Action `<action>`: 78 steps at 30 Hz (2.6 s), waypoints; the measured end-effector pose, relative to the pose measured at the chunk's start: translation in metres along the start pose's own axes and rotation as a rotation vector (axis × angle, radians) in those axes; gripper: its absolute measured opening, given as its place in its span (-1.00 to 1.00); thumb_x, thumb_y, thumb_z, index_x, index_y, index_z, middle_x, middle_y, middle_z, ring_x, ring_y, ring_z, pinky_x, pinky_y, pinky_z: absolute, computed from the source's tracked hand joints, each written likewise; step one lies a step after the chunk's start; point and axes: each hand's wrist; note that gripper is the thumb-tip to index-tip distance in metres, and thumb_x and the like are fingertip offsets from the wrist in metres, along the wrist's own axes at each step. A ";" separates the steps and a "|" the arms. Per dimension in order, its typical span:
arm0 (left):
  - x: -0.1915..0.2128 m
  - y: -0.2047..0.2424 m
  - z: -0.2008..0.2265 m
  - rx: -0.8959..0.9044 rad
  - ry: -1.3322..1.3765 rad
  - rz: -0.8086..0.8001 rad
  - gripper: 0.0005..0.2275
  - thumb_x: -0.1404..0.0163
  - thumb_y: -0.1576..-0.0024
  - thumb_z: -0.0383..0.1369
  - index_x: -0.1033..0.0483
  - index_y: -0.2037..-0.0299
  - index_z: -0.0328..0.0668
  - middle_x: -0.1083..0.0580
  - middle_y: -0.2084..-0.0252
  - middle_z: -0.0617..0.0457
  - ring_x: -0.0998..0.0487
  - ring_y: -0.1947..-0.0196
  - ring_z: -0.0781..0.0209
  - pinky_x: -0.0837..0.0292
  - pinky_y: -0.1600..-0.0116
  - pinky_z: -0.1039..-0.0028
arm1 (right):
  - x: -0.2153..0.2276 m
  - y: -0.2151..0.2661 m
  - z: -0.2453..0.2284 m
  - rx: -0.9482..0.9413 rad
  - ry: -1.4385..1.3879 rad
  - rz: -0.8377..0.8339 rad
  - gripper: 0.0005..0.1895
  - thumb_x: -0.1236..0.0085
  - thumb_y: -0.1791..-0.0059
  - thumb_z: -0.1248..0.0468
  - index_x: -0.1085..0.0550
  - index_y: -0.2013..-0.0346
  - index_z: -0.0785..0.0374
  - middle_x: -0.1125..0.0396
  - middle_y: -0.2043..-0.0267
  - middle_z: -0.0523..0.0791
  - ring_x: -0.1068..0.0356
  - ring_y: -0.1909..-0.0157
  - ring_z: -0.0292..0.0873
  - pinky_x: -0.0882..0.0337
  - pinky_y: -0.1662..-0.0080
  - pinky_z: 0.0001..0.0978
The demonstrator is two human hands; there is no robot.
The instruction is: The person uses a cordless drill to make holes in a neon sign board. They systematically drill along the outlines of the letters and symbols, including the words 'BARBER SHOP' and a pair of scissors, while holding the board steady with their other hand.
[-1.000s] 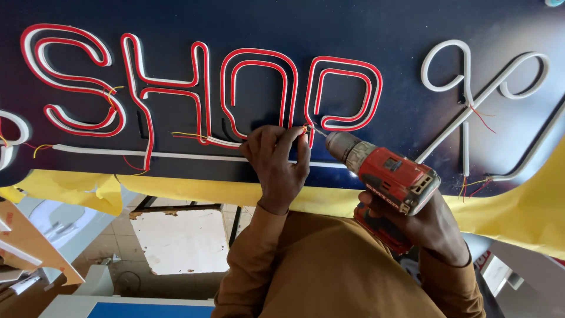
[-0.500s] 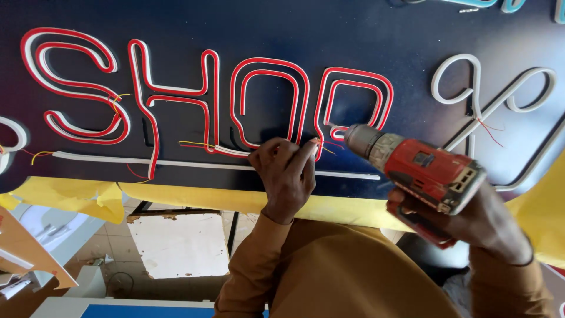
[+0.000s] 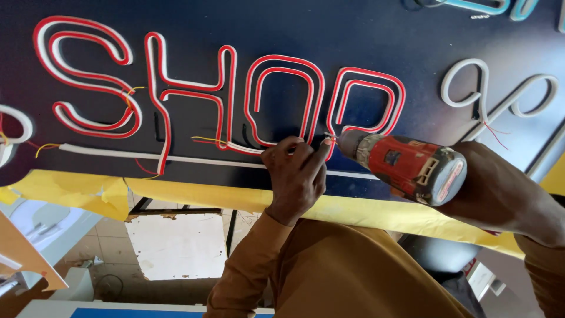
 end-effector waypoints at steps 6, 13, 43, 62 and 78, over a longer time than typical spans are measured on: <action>-0.005 0.006 0.000 0.019 -0.103 0.015 -0.71 -0.08 -0.34 -0.51 -0.63 -0.23 -0.02 -0.44 0.23 0.13 -0.55 -0.05 -0.02 -0.09 -0.10 0.05 | -0.005 -0.006 -0.014 -0.214 0.369 -0.105 -0.66 -0.39 0.08 0.03 -0.62 0.01 -0.20 -0.36 0.53 -0.17 0.05 0.19 -0.08 -0.44 0.28 -0.25; -0.009 0.011 -0.002 0.020 -0.121 0.012 -0.66 -0.11 -0.34 -0.51 -0.58 -0.30 0.07 -0.48 0.18 0.16 -0.52 -0.09 -0.01 -0.10 -0.14 0.04 | -0.014 -0.007 -0.012 -0.179 0.407 -0.084 -0.71 -0.38 0.07 0.01 -0.59 0.07 -0.16 -0.52 0.53 -0.19 -0.10 0.37 0.00 -0.48 0.27 -0.22; 0.015 0.098 0.034 0.696 0.859 0.517 -0.94 -0.12 -0.38 -0.47 -0.65 0.02 -0.22 -0.63 0.05 -0.03 -0.66 0.02 0.17 -0.60 -0.16 0.39 | -0.020 -0.016 -0.128 -0.373 0.719 -0.002 -0.78 -0.13 -0.05 0.02 -0.59 0.13 -0.01 -0.69 0.20 -0.03 -0.62 0.14 0.32 -0.55 0.07 -0.01; -0.013 0.114 0.014 0.991 1.589 0.939 -0.20 -0.17 -0.34 -0.38 0.06 -0.71 -0.28 -0.23 -0.43 -0.01 -0.31 -0.41 0.12 -0.31 -0.49 -0.09 | -0.025 -0.014 -0.123 0.083 0.550 0.117 -0.47 -0.37 0.00 -0.10 -0.61 0.31 0.39 -0.57 0.48 0.16 -0.67 0.30 0.28 -0.62 0.09 0.10; -0.047 0.107 0.099 1.055 1.842 0.641 -0.66 -0.23 -0.31 -0.20 -0.40 -0.20 0.07 -0.12 -0.50 -0.11 0.01 -0.71 -0.12 0.15 -0.67 -0.24 | -0.036 -0.009 -0.116 -0.035 0.316 0.065 -0.67 -0.43 0.06 0.01 -0.70 0.40 0.24 -0.59 0.53 0.04 -0.65 0.51 -0.04 -0.69 0.40 -0.28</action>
Point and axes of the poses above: each hand's wrist, its own y-axis away from the middle knuckle, its own x-axis out of the back of the hand, z = x × y
